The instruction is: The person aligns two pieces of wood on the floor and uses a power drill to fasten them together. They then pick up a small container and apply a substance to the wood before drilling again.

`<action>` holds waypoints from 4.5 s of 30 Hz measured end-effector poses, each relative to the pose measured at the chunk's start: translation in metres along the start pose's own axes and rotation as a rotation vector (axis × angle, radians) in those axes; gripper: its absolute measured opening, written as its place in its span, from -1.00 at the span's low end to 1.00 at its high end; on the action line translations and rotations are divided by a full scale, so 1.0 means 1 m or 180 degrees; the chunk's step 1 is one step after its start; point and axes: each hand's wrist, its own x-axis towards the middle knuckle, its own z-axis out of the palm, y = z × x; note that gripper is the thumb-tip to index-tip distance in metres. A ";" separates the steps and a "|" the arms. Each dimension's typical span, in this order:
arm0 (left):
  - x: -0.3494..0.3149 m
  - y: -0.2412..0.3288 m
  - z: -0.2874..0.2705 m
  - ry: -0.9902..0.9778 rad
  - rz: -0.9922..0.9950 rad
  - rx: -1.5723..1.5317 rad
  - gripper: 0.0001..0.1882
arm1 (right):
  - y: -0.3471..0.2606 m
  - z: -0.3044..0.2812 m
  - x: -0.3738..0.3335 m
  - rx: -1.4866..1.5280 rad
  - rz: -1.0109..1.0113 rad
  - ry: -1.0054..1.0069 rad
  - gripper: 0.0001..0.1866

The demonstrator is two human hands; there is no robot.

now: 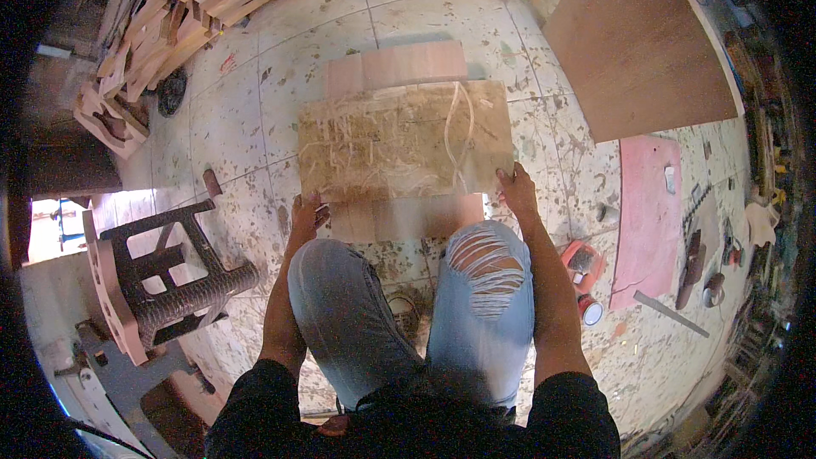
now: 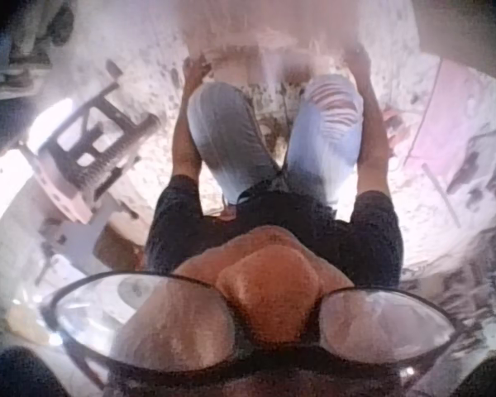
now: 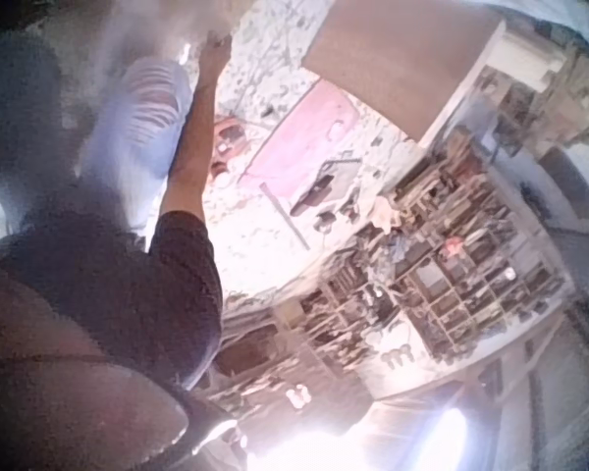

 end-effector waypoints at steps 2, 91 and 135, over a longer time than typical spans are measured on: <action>0.000 -0.001 0.002 -0.0002 -0.0010 -0.0008 -0.55 | -0.002 -0.002 -0.001 0.0079 0.0018 0.0031 -0.56; -0.129 0.081 0.032 -0.0844 0.0511 -0.1005 -0.28 | -0.122 -0.067 -0.108 0.1199 -0.0114 -0.0372 -0.55; -0.130 0.145 0.016 -0.0723 0.0768 -0.0740 -0.27 | -0.176 -0.073 -0.080 0.1545 -0.0145 -0.1081 -0.62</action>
